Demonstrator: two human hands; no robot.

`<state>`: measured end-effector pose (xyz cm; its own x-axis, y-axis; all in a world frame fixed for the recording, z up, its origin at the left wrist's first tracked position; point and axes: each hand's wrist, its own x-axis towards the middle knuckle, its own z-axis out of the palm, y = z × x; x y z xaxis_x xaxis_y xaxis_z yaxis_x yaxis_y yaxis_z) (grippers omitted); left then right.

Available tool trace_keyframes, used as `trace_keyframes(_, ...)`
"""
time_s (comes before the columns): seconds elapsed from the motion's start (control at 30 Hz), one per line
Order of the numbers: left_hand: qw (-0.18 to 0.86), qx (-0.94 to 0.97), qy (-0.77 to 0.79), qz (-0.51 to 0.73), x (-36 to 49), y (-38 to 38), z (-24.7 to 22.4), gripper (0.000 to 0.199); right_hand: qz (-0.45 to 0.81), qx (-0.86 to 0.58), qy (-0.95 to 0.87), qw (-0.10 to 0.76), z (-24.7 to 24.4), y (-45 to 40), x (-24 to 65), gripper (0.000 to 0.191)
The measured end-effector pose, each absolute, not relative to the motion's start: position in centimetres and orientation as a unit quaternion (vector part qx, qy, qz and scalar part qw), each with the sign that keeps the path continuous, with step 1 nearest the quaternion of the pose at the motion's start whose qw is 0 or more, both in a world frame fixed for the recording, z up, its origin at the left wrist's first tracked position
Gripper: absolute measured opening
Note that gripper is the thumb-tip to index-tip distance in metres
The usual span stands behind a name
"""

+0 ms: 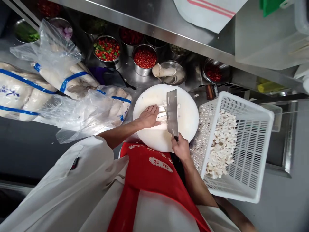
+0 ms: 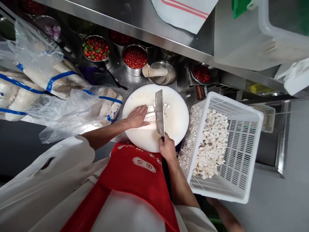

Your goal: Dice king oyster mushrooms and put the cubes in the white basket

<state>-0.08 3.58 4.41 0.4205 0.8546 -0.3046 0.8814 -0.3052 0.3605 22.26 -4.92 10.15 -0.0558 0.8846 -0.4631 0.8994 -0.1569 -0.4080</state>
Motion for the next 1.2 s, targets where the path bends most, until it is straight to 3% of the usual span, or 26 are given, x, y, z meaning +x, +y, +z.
trace_keyframes(0.17, 0.229, 0.804, 0.548, -0.010, -0.5, 2.7, 4.3, 0.077, -0.362, 0.673, 0.644, 0.041, 13.7, -6.2, 22.7, 0.032)
trace_keyframes(0.27, 0.221, 0.811, 0.542, -0.003, -0.4, 2.5, 4.0, 0.068, -0.350, 0.660, 0.661, 0.077, 12.5, -5.3, 21.5, 0.030)
trace_keyframes(0.43, 0.216, 0.821, 0.528, 0.005, -0.7, 2.7, 4.1, 0.069, -0.324, 0.671, 0.665, 0.054, 9.4, -3.5, 20.0, 0.033)
trace_keyframes(0.57, 0.212, 0.814, 0.540, 0.037, -1.8, 2.3, 4.4, 0.076, -0.324, 0.682, 0.656, 0.023, 11.9, -4.7, 20.9, 0.035)
trace_keyframes(0.7, 0.206, 0.814, 0.541, 0.047, -2.3, 1.7, 4.0, 0.065, -0.339, 0.665, 0.663, 0.061, 13.9, -5.7, 21.4, 0.033)
trace_keyframes(0.9, 0.195, 0.829, 0.524, 0.034, -2.3, 1.7, 3.7, 0.066, -0.329, 0.670, 0.664, 0.052, 9.5, -3.7, 19.5, 0.032)
trace_keyframes(1.0, 0.201, 0.825, 0.525, 0.056, -2.9, 1.7, 4.2, 0.066, -0.330, 0.675, 0.660, 0.029, 10.2, -3.8, 19.6, 0.034)
trace_keyframes(1.2, 0.257, 0.835, 0.463, 0.152, -4.2, 1.7, 3.7, 0.038, -0.350, 0.652, 0.669, 0.065, 14.1, -5.6, 20.4, 0.034)
